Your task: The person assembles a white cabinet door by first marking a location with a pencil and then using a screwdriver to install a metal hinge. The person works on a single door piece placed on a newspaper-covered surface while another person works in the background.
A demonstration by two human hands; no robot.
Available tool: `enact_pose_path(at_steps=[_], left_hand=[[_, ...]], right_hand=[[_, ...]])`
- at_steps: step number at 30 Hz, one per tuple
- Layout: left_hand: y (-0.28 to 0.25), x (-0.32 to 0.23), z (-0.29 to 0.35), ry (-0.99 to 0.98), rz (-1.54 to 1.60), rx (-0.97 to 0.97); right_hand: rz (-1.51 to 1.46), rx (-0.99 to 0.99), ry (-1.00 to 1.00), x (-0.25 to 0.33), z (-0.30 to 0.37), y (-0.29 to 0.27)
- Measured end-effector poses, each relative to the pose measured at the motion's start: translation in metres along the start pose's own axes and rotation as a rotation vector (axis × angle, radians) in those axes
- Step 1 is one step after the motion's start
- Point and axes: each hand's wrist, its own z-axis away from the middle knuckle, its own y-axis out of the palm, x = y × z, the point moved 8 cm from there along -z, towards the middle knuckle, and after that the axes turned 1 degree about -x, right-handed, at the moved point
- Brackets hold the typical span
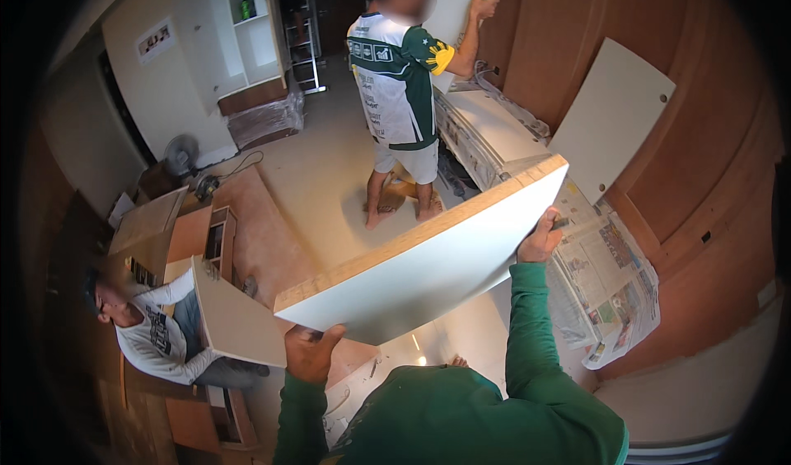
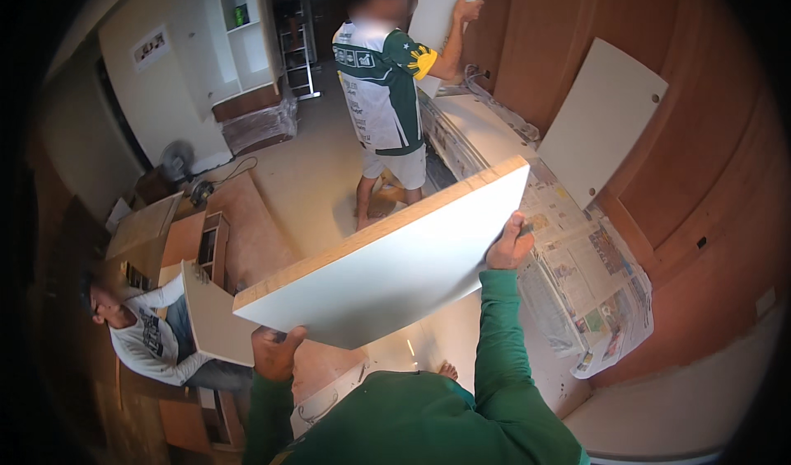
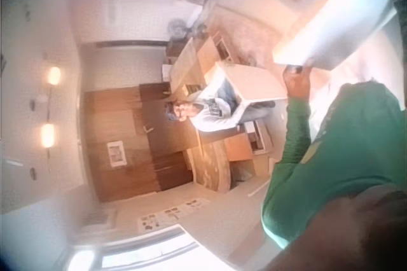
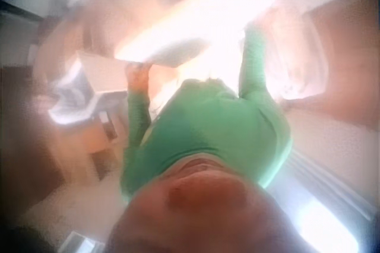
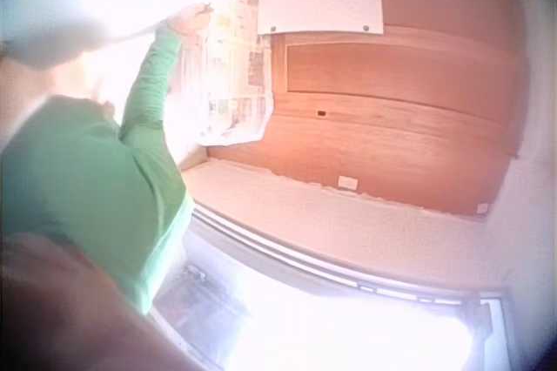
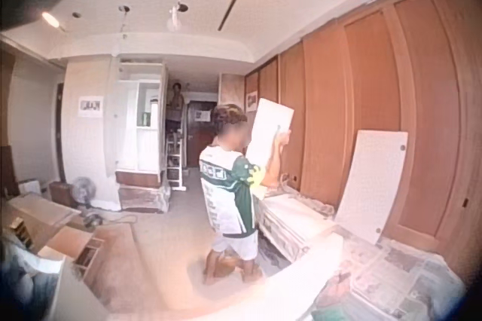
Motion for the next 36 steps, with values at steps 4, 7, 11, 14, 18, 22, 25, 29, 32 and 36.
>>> enact_pose_path(at_steps=[4, 7, 11, 14, 18, 22, 25, 29, 32, 36], left_hand=[[-0.021, 0.001, -0.013, 0.004, 0.422, 0.165], [-0.003, 0.006, -0.018, -0.263, 0.632, 0.564], [0.070, -0.068, -0.055, -0.100, 0.358, 0.991], [0.143, -0.105, -0.066, 0.070, 0.066, 1.154], [0.210, -0.071, -0.064, 0.166, -0.188, 1.270], [0.263, -0.064, -0.055, 0.105, 0.066, 1.357], [0.321, -0.050, -0.052, 0.072, 0.032, 1.300], [0.406, -0.001, -0.043, -0.233, 0.009, 1.412], [0.440, 0.005, -0.044, -0.367, 0.158, 1.424], [0.489, -0.013, -0.036, -0.282, 0.543, 1.320]], right_hand=[[0.177, 0.250, -0.343, 0.111, -0.043, 0.027], [0.312, 0.362, -0.461, 0.183, -0.064, 0.046], [0.445, 0.455, -0.770, 0.253, -0.071, 0.049], [0.663, 0.488, -1.032, 0.279, -0.056, 0.039], [0.789, 0.539, -1.149, 0.293, -0.055, 0.021], [0.866, 0.622, -1.136, 0.278, -0.072, 0.007], [0.894, 0.725, -1.088, 0.238, -0.119, 0.002], [0.934, 0.828, -0.939, 0.167, -0.188, -0.006], [0.941, 0.896, -0.831, 0.112, -0.215, 0.003], [0.972, 1.070, -0.689, 0.028, -0.244, 0.000]])
